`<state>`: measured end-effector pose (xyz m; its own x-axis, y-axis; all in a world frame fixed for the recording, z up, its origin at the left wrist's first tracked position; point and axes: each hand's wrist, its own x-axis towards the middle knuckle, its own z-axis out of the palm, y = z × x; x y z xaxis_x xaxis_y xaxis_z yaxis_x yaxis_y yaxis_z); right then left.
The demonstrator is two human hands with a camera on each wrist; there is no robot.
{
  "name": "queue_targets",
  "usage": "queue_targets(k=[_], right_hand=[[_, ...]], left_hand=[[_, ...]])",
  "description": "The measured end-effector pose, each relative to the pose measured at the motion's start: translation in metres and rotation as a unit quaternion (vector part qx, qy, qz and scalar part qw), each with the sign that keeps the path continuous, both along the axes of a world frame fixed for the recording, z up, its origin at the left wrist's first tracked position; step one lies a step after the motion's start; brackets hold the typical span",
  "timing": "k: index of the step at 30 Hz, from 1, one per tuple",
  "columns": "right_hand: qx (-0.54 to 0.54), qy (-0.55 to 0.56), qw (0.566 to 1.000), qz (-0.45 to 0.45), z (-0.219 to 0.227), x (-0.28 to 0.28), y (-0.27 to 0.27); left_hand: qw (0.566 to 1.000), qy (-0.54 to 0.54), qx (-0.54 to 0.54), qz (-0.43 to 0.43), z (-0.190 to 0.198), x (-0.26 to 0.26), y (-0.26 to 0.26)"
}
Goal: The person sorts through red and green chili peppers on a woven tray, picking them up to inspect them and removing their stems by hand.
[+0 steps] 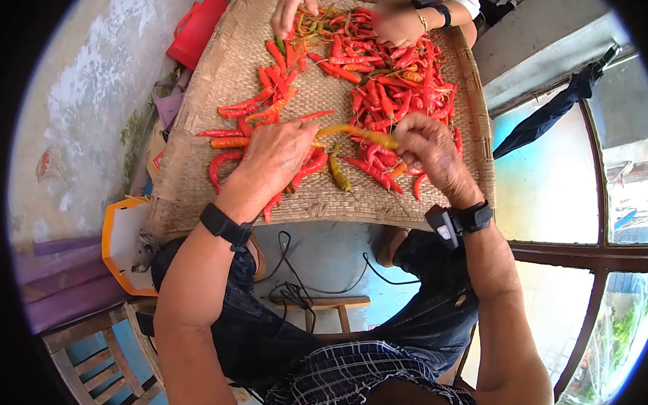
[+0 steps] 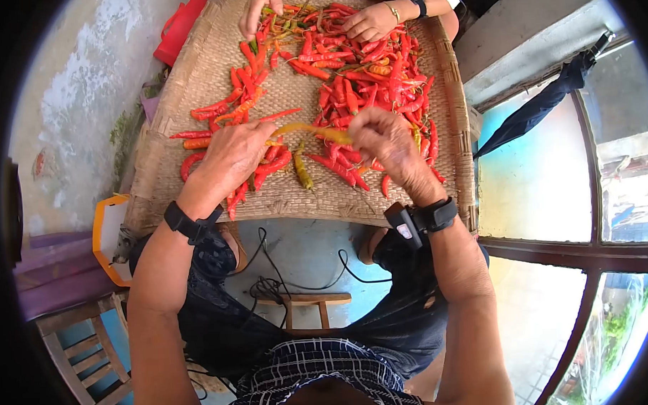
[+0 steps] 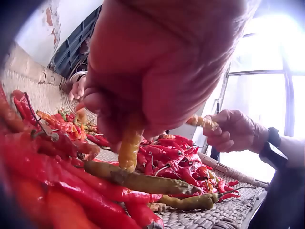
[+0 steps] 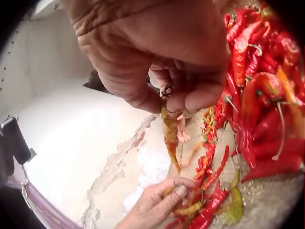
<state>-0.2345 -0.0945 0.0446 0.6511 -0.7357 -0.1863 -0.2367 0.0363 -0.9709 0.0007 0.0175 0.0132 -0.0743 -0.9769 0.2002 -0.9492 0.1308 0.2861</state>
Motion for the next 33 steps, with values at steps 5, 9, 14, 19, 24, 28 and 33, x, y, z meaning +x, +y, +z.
queue_targets(k=[5,9,14,19,24,28,33], right_hand=[[-0.051,-0.171,0.979,-0.101,-0.004,-0.019,-0.035],[-0.043,-0.072,0.972,-0.217,-0.011,-0.011,-0.022],[-0.182,-0.030,0.977,0.103,-0.019,0.026,0.034],[-0.178,0.056,0.976,0.116,-0.016,0.022,0.046],[-0.087,0.096,0.981,0.143,0.011,-0.001,0.015],[-0.020,-0.159,0.978,-0.134,0.010,-0.008,-0.020],[-0.118,0.024,0.989,-0.088,-0.006,-0.014,-0.011]], left_hand=[[0.996,0.085,0.026,0.013,-0.001,0.002,-0.009],[0.858,0.483,0.158,0.077,0.015,-0.009,-0.013],[0.766,0.614,0.190,0.021,0.008,-0.033,-0.005],[0.715,0.673,0.187,0.014,0.001,-0.032,-0.002],[0.915,0.403,0.019,0.016,0.001,-0.016,-0.010],[0.962,0.227,0.020,-0.149,-0.020,-0.036,-0.004],[0.967,0.115,0.105,-0.201,-0.033,-0.046,0.010]])
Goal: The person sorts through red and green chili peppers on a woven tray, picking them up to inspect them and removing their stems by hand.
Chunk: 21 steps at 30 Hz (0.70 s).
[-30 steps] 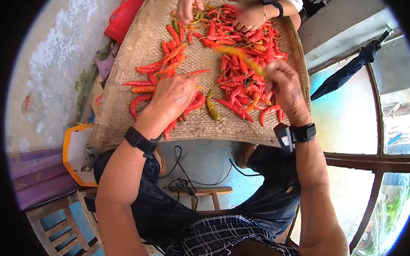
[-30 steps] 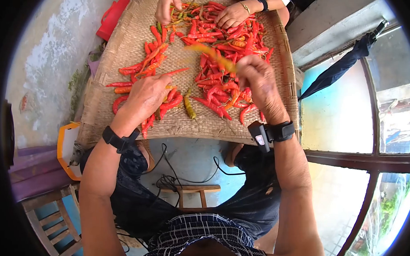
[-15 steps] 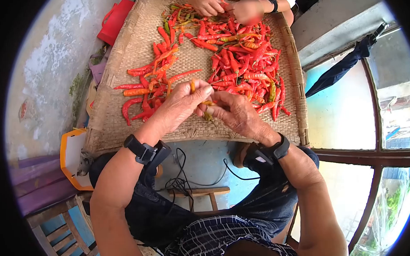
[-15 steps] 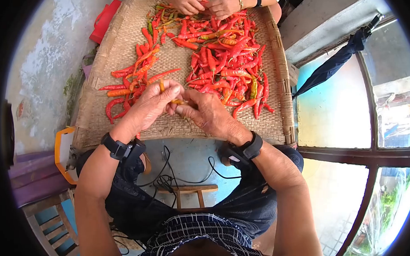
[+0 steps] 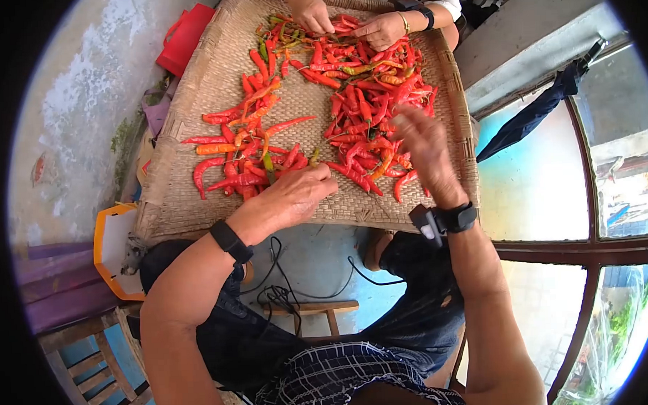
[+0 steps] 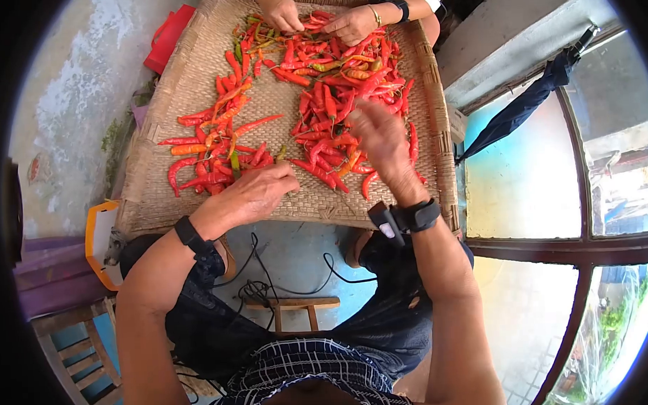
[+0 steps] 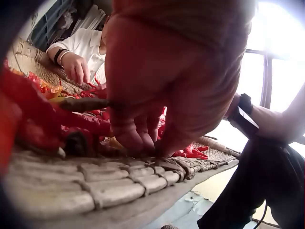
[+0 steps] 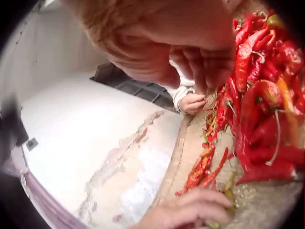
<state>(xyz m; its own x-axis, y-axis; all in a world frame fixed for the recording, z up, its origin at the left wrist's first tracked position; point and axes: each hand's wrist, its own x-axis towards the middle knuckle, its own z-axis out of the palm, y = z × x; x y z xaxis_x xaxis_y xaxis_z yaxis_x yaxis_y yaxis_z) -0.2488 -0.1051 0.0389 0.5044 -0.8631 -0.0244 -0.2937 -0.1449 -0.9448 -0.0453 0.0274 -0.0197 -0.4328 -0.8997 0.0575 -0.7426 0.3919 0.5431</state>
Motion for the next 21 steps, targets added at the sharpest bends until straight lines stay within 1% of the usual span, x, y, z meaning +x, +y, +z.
queue_targets(k=[1,3,4,5,6,7,8,9,10,11,12,13,14,15,16,17,18,19,20,21], right_hand=[[0.035,0.036,0.996,0.079,-0.003,0.002,0.008],[-0.091,0.081,0.977,0.178,-0.020,0.013,0.028],[-0.090,0.081,0.977,0.177,-0.021,0.017,0.035],[-0.174,0.076,0.963,0.189,-0.021,0.021,0.042],[-0.256,0.070,0.943,0.200,-0.020,0.025,0.047],[-0.245,0.072,0.950,0.177,-0.020,0.028,0.053],[-0.245,0.071,0.950,0.178,-0.018,0.028,0.052],[-0.186,0.108,0.955,0.202,-0.017,0.027,0.050],[-0.126,0.145,0.955,0.224,-0.015,0.026,0.049],[-0.076,0.175,0.957,0.219,-0.014,0.028,0.050],[-0.076,0.175,0.957,0.219,-0.015,0.028,0.050],[-0.036,0.154,0.963,0.217,-0.018,0.027,0.049],[0.003,0.133,0.968,0.214,-0.019,0.025,0.047],[0.000,0.131,0.968,0.213,-0.019,0.024,0.043],[0.018,0.121,0.967,0.222,-0.017,0.022,0.038],[0.034,0.112,0.966,0.231,-0.014,0.019,0.033],[0.026,0.109,0.967,0.229,-0.007,0.017,0.029],[0.028,0.113,0.973,0.200,0.005,0.015,0.026],[0.029,0.117,0.978,0.169,0.015,0.012,0.021],[0.069,0.056,0.986,0.143,0.015,0.007,0.014]], left_hand=[[1.000,0.021,0.015,0.016,0.007,-0.001,0.000],[0.998,0.043,0.030,0.032,0.018,-0.003,-0.001],[0.993,0.102,0.010,0.057,0.021,-0.004,-0.005],[0.984,0.160,-0.009,0.083,0.025,-0.004,-0.008],[0.984,0.160,-0.009,0.084,0.029,-0.002,-0.009],[0.952,0.265,0.089,0.122,0.034,0.000,-0.010],[0.899,0.364,0.185,0.157,0.036,0.002,-0.011],[0.853,0.476,0.174,0.124,0.035,0.004,-0.013],[0.853,0.476,0.174,0.126,0.035,0.006,-0.013],[0.836,0.501,0.182,0.130,0.037,0.009,-0.014],[0.819,0.525,0.191,0.133,0.039,0.010,-0.014],[0.824,0.511,0.190,0.151,0.040,0.012,-0.014],[0.825,0.511,0.190,0.150,0.038,0.016,-0.014],[0.905,0.367,0.112,0.185,0.037,0.021,-0.015],[0.953,0.212,0.030,0.213,0.038,0.025,-0.016],[0.970,0.070,-0.023,0.230,0.040,0.025,-0.011],[0.971,0.067,-0.031,0.228,0.035,0.026,-0.005],[0.976,-0.059,-0.056,0.203,0.024,0.028,-0.002],[0.964,-0.183,-0.082,0.176,0.016,0.028,0.001],[0.957,-0.212,-0.078,0.183,0.012,0.024,0.002]])
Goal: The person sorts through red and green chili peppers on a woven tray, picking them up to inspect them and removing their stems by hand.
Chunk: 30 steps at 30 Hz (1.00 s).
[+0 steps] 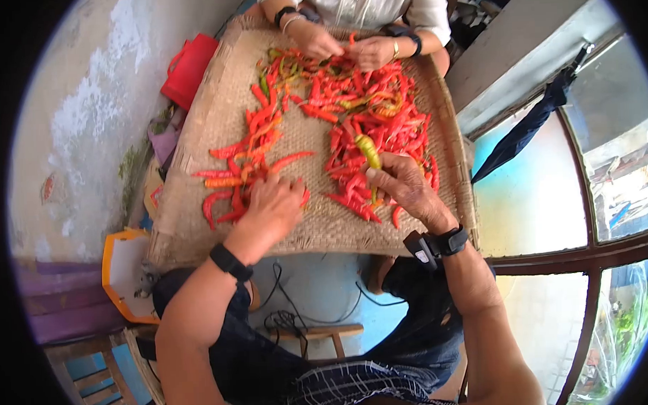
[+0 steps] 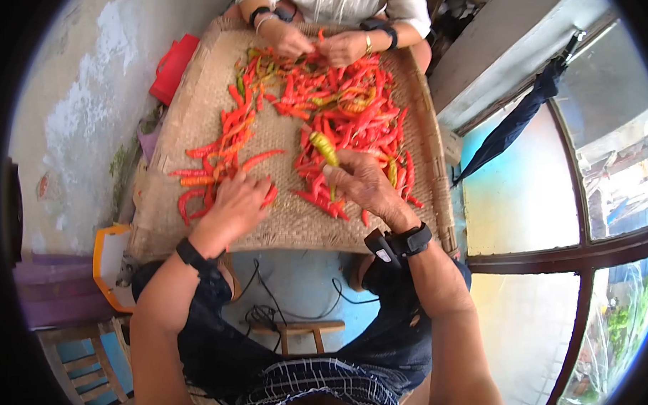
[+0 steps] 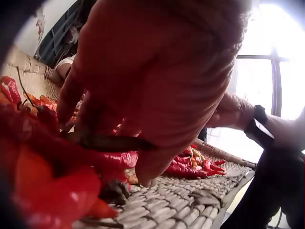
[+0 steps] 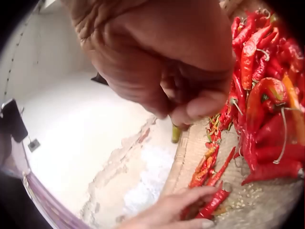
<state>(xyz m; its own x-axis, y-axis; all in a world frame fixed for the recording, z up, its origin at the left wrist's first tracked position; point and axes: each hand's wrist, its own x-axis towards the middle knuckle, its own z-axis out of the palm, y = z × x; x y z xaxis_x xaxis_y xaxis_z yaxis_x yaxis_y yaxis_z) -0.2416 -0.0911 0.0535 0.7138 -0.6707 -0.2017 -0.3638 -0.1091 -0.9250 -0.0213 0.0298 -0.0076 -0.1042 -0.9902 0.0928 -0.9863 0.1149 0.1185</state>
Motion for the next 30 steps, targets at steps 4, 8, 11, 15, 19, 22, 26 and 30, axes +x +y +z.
queue_targets(k=[4,8,11,15,19,22,26,30], right_hand=[[0.074,-0.232,0.953,-0.181,-0.004,-0.006,-0.018],[0.088,-0.079,0.990,-0.071,-0.018,-0.006,-0.003],[0.087,-0.035,0.996,-0.010,-0.027,0.002,0.010],[-0.162,0.040,0.968,0.187,-0.041,0.010,0.033],[-0.204,0.014,0.965,0.167,-0.041,0.011,0.034],[-0.197,0.011,0.970,0.139,-0.045,0.012,0.033],[-0.120,-0.020,0.990,0.074,-0.043,0.016,0.030],[-0.041,-0.041,0.998,0.018,-0.033,0.021,0.037]], left_hand=[[0.997,-0.069,-0.037,-0.008,-0.011,-0.008,0.001],[0.999,-0.014,0.005,-0.045,-0.009,-0.008,-0.004],[0.999,0.006,0.001,-0.052,-0.009,-0.012,0.000],[0.999,0.012,0.018,-0.029,-0.002,-0.010,-0.005],[0.990,0.142,-0.018,0.018,0.015,-0.004,-0.014],[0.943,0.326,-0.032,0.059,0.031,-0.003,-0.016],[0.844,0.533,0.012,0.065,0.026,0.005,-0.023],[0.704,0.708,0.058,0.029,0.025,-0.004,-0.022]])
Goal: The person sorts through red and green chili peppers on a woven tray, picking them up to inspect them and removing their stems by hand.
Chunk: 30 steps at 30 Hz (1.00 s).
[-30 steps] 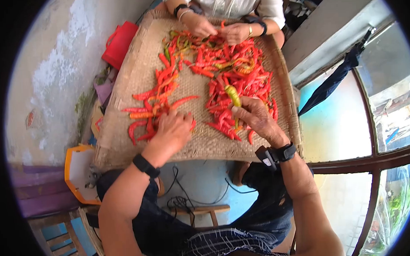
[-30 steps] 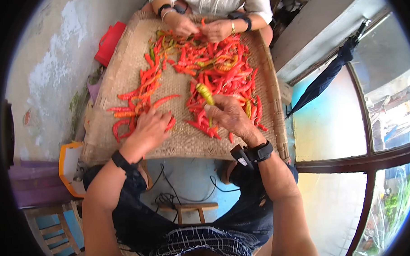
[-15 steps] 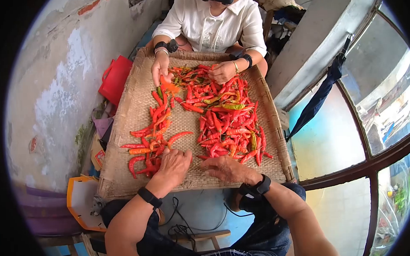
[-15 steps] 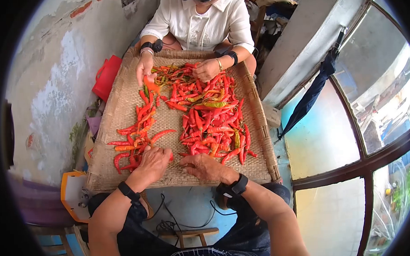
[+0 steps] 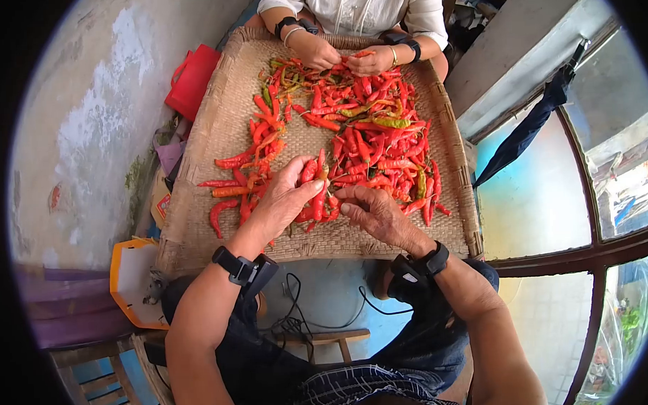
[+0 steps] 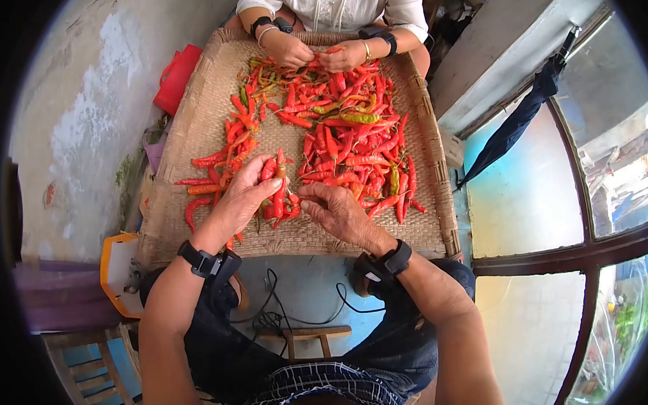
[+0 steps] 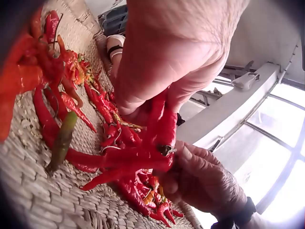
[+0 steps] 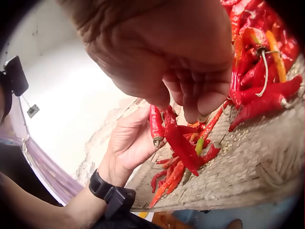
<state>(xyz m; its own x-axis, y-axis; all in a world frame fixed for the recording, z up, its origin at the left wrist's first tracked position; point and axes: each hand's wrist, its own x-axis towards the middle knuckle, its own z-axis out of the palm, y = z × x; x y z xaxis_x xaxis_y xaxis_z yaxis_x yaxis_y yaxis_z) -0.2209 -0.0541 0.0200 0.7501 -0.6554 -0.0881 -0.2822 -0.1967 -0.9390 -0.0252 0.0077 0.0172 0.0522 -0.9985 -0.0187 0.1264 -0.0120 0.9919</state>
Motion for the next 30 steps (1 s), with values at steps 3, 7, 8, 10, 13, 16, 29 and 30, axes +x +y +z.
queue_targets(k=[3,7,8,10,13,16,29,30], right_hand=[[-0.018,0.015,0.998,0.053,0.000,0.001,0.001],[-0.020,0.012,0.999,0.048,-0.013,0.004,0.003],[-0.024,0.013,0.999,0.046,-0.013,0.002,-0.002],[-0.060,0.074,0.995,0.042,-0.006,-0.002,-0.010],[0.043,0.040,0.998,-0.001,0.003,-0.005,-0.012],[0.076,0.058,0.995,0.014,0.007,-0.011,-0.020],[0.163,-0.179,0.952,-0.188,0.031,-0.035,-0.066],[0.147,-0.134,0.965,-0.171,0.032,-0.035,-0.063]], left_hand=[[0.997,0.070,0.010,-0.009,-0.006,-0.006,0.001],[0.998,0.062,0.026,-0.019,-0.010,-0.009,0.002],[0.998,0.063,0.023,-0.021,-0.010,-0.007,0.001],[0.998,0.051,0.021,0.030,-0.010,-0.004,0.000],[0.989,0.092,0.035,0.107,0.002,0.000,0.001],[0.988,0.078,0.037,0.132,-0.004,0.004,-0.001],[0.995,0.061,0.058,0.061,-0.018,-0.003,0.000],[0.995,0.060,0.059,0.060,-0.019,-0.003,0.000]])
